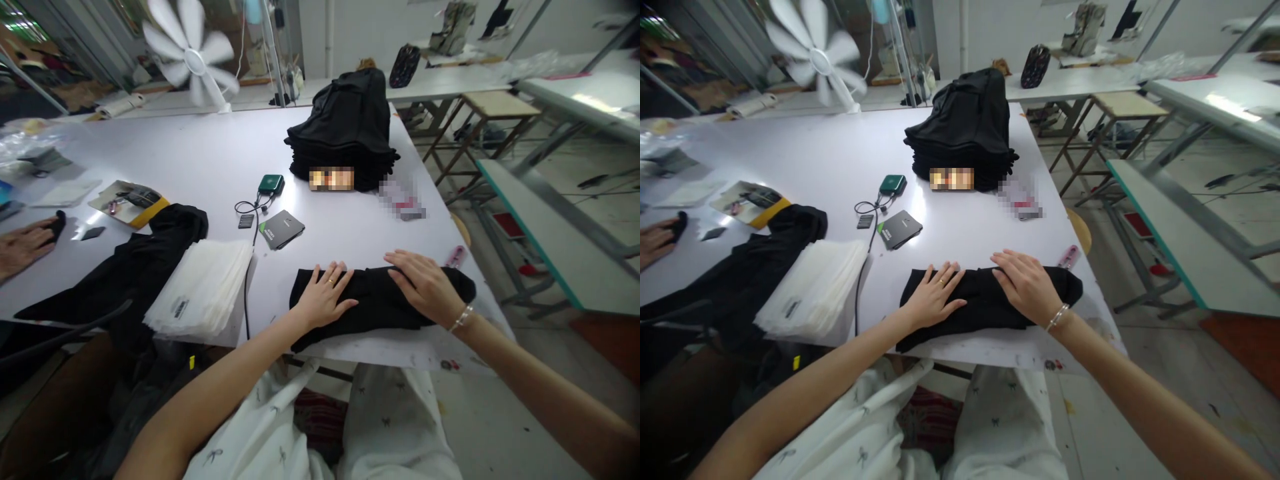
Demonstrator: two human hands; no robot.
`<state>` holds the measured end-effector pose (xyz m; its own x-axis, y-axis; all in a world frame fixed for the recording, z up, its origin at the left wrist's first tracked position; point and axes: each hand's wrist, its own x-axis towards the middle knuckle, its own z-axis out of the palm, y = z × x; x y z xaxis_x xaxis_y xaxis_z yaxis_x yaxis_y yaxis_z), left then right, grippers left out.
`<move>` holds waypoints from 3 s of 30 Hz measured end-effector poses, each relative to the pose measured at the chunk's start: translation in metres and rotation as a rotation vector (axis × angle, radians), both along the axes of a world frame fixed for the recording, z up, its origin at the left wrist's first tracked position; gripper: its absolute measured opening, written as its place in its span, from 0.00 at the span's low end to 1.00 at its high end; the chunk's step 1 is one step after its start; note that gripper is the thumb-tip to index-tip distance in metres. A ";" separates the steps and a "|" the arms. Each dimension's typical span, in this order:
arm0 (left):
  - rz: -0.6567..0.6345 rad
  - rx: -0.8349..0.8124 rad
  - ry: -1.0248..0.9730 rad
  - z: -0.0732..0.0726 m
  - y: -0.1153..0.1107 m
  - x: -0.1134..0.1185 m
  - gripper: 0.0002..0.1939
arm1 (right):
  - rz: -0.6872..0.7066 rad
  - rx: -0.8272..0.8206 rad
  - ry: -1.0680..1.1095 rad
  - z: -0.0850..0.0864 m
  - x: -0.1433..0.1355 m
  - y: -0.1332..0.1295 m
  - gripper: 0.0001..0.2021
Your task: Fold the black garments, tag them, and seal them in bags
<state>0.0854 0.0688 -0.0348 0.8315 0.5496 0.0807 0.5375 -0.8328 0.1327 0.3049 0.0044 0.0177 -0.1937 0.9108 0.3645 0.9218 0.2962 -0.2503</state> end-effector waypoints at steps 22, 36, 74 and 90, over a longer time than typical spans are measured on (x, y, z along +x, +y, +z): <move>0.359 -0.287 0.055 0.036 0.045 -0.019 0.16 | -0.079 -0.104 -0.156 -0.031 -0.022 0.018 0.18; 0.343 -0.510 0.101 0.034 0.054 -0.061 0.18 | 0.084 -0.279 -0.093 -0.043 -0.008 0.034 0.16; 0.042 0.031 -0.171 0.032 -0.040 0.027 0.27 | -0.451 -0.516 -0.091 -0.036 -0.039 0.019 0.14; -0.015 0.070 -0.096 0.024 -0.007 0.029 0.27 | -0.208 -0.565 0.442 -0.025 -0.028 -0.053 0.20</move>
<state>0.1143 0.0622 -0.0111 0.8264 0.5272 0.1980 0.5124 -0.8497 0.1240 0.2771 -0.0482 -0.0077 0.0592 0.9843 -0.1662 0.7229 -0.1570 -0.6729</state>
